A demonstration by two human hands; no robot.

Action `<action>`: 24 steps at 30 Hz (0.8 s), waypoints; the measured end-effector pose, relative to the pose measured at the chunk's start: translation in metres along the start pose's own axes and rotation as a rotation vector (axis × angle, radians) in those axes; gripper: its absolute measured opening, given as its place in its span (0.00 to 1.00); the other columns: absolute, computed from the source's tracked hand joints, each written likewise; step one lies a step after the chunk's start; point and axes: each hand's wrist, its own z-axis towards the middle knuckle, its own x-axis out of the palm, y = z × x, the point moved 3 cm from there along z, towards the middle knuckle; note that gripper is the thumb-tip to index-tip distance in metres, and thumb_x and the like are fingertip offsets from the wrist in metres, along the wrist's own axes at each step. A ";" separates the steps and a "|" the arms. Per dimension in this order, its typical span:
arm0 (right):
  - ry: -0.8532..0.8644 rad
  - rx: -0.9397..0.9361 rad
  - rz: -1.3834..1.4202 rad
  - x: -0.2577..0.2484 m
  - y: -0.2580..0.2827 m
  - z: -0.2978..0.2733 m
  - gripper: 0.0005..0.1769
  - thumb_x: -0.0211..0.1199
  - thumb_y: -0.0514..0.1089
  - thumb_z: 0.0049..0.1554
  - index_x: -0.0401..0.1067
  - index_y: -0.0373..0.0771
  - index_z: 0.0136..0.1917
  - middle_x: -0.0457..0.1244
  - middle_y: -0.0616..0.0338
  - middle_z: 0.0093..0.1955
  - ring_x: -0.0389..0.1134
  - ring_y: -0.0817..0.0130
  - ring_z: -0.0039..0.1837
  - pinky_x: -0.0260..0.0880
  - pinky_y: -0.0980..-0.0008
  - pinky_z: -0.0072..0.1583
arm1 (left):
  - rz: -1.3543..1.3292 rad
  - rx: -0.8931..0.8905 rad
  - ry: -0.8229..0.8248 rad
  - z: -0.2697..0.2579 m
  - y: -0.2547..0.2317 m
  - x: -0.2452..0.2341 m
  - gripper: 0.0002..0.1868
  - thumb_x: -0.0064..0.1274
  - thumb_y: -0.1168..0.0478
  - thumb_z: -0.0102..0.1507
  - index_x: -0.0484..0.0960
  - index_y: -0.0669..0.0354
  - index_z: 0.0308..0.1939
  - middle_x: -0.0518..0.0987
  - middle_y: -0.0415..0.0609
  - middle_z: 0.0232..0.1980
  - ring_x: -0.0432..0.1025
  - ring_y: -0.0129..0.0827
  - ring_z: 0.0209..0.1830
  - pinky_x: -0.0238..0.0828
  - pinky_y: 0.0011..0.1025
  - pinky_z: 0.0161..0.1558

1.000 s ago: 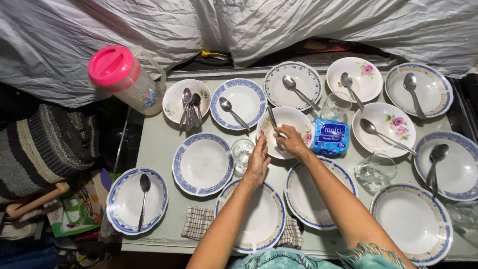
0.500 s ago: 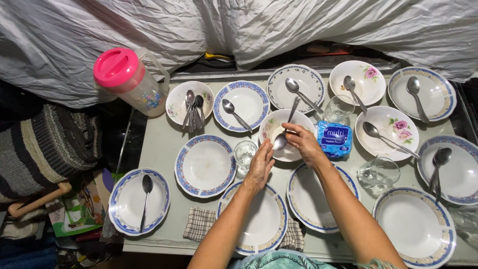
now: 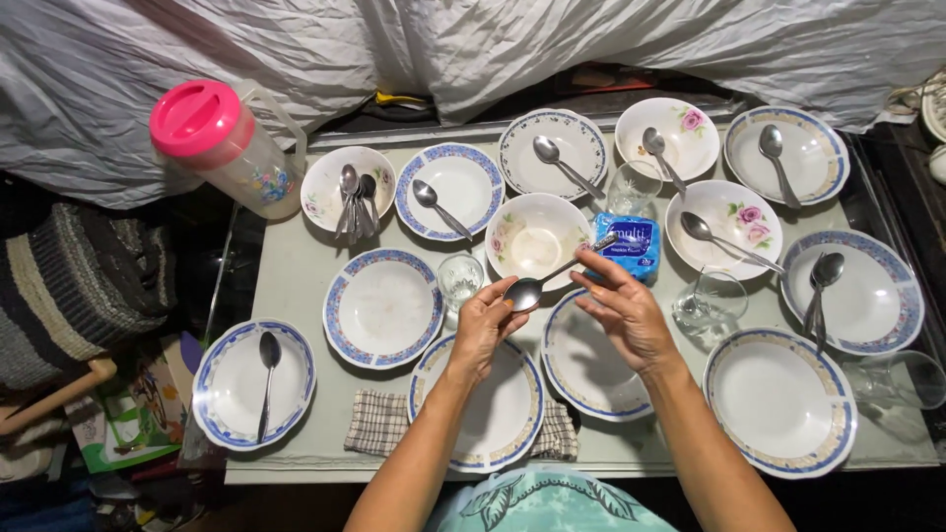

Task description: The person picks up forks and spoons from a table and places them into a small bowl. The table is set with multiple plates, bowls, and glasses. The person handles the utensils one at a time, inspecting them before placing them in the bowl.

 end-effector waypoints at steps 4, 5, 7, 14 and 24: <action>-0.030 -0.005 0.012 -0.023 -0.005 -0.013 0.33 0.57 0.35 0.55 0.63 0.35 0.74 0.60 0.55 0.74 0.64 0.62 0.70 0.69 0.66 0.63 | 0.006 -0.007 -0.003 -0.024 -0.016 0.001 0.23 0.46 0.68 0.66 0.74 0.64 0.66 0.82 0.59 0.52 0.80 0.48 0.48 0.80 0.32 0.49; -0.033 -0.004 0.024 -0.025 -0.004 -0.018 0.33 0.57 0.35 0.55 0.63 0.35 0.74 0.60 0.55 0.73 0.64 0.61 0.70 0.69 0.65 0.63 | 0.013 -0.011 -0.005 -0.028 -0.018 0.000 0.22 0.46 0.67 0.66 0.74 0.63 0.66 0.82 0.60 0.54 0.80 0.49 0.49 0.79 0.32 0.50; -0.035 -0.002 0.036 -0.029 -0.005 -0.026 0.33 0.56 0.35 0.54 0.62 0.35 0.74 0.60 0.55 0.73 0.64 0.60 0.70 0.69 0.64 0.62 | 0.020 -0.015 -0.008 -0.037 -0.021 -0.001 0.22 0.46 0.66 0.67 0.74 0.61 0.66 0.81 0.62 0.56 0.79 0.49 0.50 0.79 0.32 0.51; -0.039 -0.007 0.122 -0.041 -0.016 -0.045 0.38 0.56 0.35 0.55 0.56 0.43 0.78 0.61 0.52 0.69 0.65 0.57 0.66 0.69 0.63 0.60 | -0.021 -0.024 0.019 -0.052 -0.018 -0.008 0.21 0.43 0.61 0.69 0.75 0.62 0.65 0.81 0.66 0.54 0.79 0.51 0.50 0.79 0.33 0.52; -0.142 0.071 0.189 -0.074 -0.055 -0.049 0.21 0.57 0.37 0.61 0.68 0.34 0.68 0.69 0.46 0.59 0.73 0.61 0.58 0.74 0.73 0.55 | -0.104 -0.065 0.021 -0.069 -0.002 -0.009 0.21 0.45 0.59 0.69 0.76 0.62 0.64 0.81 0.66 0.54 0.79 0.53 0.51 0.79 0.35 0.51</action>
